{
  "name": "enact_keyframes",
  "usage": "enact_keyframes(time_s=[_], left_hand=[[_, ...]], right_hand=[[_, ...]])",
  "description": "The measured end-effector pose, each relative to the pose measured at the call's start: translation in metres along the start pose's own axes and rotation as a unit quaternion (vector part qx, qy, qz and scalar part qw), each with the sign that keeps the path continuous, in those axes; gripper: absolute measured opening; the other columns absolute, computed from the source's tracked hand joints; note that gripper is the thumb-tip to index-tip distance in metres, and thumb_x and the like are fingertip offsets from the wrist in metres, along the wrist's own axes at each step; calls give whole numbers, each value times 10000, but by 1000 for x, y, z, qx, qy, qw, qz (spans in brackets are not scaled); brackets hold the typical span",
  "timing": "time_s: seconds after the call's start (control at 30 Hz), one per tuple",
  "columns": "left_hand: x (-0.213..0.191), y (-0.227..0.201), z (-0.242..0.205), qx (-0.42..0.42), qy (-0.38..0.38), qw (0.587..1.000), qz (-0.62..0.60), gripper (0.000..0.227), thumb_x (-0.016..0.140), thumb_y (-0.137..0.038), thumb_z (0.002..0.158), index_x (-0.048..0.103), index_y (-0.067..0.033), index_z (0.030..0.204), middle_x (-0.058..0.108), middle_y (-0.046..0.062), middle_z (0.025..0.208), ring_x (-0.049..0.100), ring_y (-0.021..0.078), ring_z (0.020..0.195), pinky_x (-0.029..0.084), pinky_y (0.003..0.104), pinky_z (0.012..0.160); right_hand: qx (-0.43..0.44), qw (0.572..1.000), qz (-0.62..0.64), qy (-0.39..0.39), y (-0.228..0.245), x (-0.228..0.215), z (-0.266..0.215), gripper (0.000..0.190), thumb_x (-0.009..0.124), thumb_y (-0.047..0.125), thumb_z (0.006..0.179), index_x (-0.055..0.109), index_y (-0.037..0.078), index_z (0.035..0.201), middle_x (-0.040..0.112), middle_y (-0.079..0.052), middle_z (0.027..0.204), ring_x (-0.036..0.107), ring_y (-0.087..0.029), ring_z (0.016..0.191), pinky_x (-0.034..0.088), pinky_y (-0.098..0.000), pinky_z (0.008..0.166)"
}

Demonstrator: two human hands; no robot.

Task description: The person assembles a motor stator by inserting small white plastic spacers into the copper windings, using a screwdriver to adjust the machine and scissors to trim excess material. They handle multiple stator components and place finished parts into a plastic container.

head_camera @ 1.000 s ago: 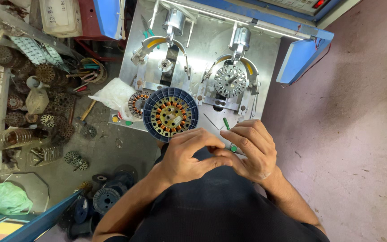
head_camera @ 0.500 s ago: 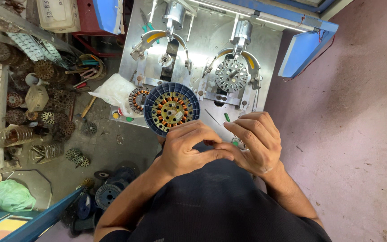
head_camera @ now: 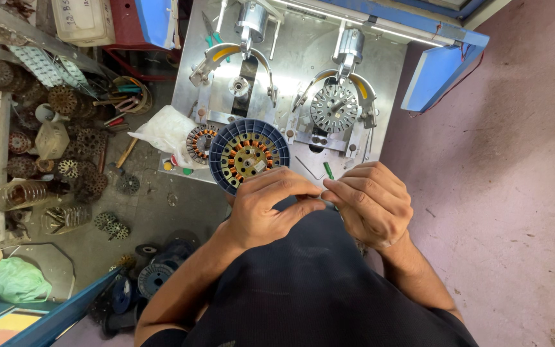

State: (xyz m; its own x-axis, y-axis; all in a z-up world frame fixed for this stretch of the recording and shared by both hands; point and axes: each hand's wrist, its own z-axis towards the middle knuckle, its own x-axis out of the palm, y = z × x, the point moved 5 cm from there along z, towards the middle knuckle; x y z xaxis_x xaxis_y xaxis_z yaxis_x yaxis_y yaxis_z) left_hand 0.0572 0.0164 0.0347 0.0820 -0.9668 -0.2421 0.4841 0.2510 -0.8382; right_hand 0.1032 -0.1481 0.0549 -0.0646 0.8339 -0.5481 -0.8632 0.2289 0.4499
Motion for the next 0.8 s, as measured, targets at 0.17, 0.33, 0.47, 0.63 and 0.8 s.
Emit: enact_keyframes(time_s=[0.17,0.33,0.47,0.63,0.8], left_hand=[[-5,-3,1,38,-4,999,7,341,868,-67,851,711,-47,1153,746,48,1028,746,164,902,611,276,784],[-16,-5,3,48,-16,999,-8,328,877,-64,869,705,-55,1148,744,57,1043,744,168,902,602,281,784],[-24,-4,4,54,-31,998,-20,324,881,-67,861,708,-60,1134,742,57,1024,745,173,889,603,284,770],[-37,0,0,44,-50,998,-3,331,897,-90,859,708,-41,1127,741,68,1006,739,175,862,597,288,740],[-66,-3,-7,24,-89,995,37,333,885,-138,860,702,-28,1115,749,79,995,748,179,858,607,287,758]], right_hand=[[-29,1000,7,0,2,2,5,180,851,106,841,727,-5,910,679,-65,756,679,-186,707,578,-336,677],[-34,999,10,-9,2,10,10,176,860,94,848,716,-4,871,650,-56,716,656,-172,663,564,-324,629],[-53,998,10,-25,-2,12,14,306,905,196,838,656,27,788,597,-26,667,624,-170,628,514,-315,584],[-82,997,1,-10,-10,20,30,356,881,321,849,654,51,805,585,-9,663,625,-172,634,511,-316,598],[-107,982,-144,-54,-57,22,77,267,795,299,955,748,35,951,684,-78,833,664,-238,827,522,-389,733]])
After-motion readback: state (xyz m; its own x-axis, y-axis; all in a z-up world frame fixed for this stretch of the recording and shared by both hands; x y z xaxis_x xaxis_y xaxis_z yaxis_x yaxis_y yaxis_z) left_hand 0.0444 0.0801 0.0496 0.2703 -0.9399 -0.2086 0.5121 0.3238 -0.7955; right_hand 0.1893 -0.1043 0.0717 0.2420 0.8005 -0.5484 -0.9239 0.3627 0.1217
